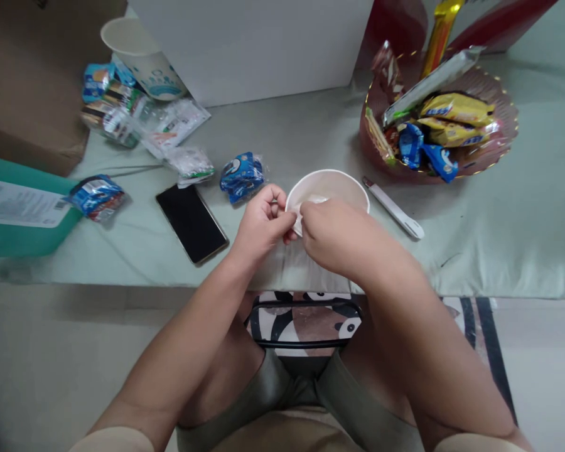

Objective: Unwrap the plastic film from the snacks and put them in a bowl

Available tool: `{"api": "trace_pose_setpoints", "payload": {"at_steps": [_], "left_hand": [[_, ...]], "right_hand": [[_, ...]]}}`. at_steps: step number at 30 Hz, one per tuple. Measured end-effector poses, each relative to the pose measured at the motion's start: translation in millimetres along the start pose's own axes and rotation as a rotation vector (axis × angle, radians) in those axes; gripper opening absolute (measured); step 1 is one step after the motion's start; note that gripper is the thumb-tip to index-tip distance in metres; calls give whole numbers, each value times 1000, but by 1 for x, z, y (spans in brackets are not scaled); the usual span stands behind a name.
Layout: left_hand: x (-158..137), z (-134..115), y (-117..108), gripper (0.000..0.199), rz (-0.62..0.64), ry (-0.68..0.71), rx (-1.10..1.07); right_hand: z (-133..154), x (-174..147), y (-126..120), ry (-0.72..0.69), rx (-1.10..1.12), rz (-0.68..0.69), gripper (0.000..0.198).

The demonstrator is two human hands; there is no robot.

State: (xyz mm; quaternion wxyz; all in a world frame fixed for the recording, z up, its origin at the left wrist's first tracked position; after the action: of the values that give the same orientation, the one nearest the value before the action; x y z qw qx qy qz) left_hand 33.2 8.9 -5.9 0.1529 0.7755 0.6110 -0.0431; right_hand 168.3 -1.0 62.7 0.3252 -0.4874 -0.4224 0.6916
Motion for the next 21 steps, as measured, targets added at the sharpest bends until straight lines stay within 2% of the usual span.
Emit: {"api": "trace_pose_setpoints", "payload": {"at_steps": [4, 6, 10, 12, 14, 16, 18, 21], "left_hand": [[2, -2, -2, 26, -123, 19, -104], [2, -5, -3, 24, -140, 42, -177], [0, -7, -4, 19, -53, 38, -150], [-2, -7, -6, 21, -40, 70, -81], [-3, -8, -9, 22, -78, 160, -11], [-3, -11, -16, 24, -164, 269, 87], [-2, -16, -26, 26, -302, 373, 223], [3, -19, -44, 16, -501, 477, 541]], "right_hand": [[2, -17, -19, 34, 121, -251, 33], [2, -22, -25, 104, 156, -254, 31], [-3, -17, -23, 210, 136, -142, 29], [-10, -9, -17, 283, 128, -182, 28], [-17, -1, -10, 336, 140, -257, 28], [-24, 5, -3, 287, 188, -329, 29], [-28, 10, 4, 166, 266, -368, 32], [-28, 13, 12, 63, 359, -322, 42]]}}
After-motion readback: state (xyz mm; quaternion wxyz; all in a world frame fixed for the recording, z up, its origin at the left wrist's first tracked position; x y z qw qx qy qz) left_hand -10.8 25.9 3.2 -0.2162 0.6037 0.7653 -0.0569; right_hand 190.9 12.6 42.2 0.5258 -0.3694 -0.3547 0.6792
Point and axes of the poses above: each hand's wrist, its own x-axis towards the middle knuckle, its own y-axis out of the palm, z = x × y, the point moved 1 cm from there along x, towards the middle knuckle, and after that the axes turned 2 degrees about y, right-handed, at the moved point
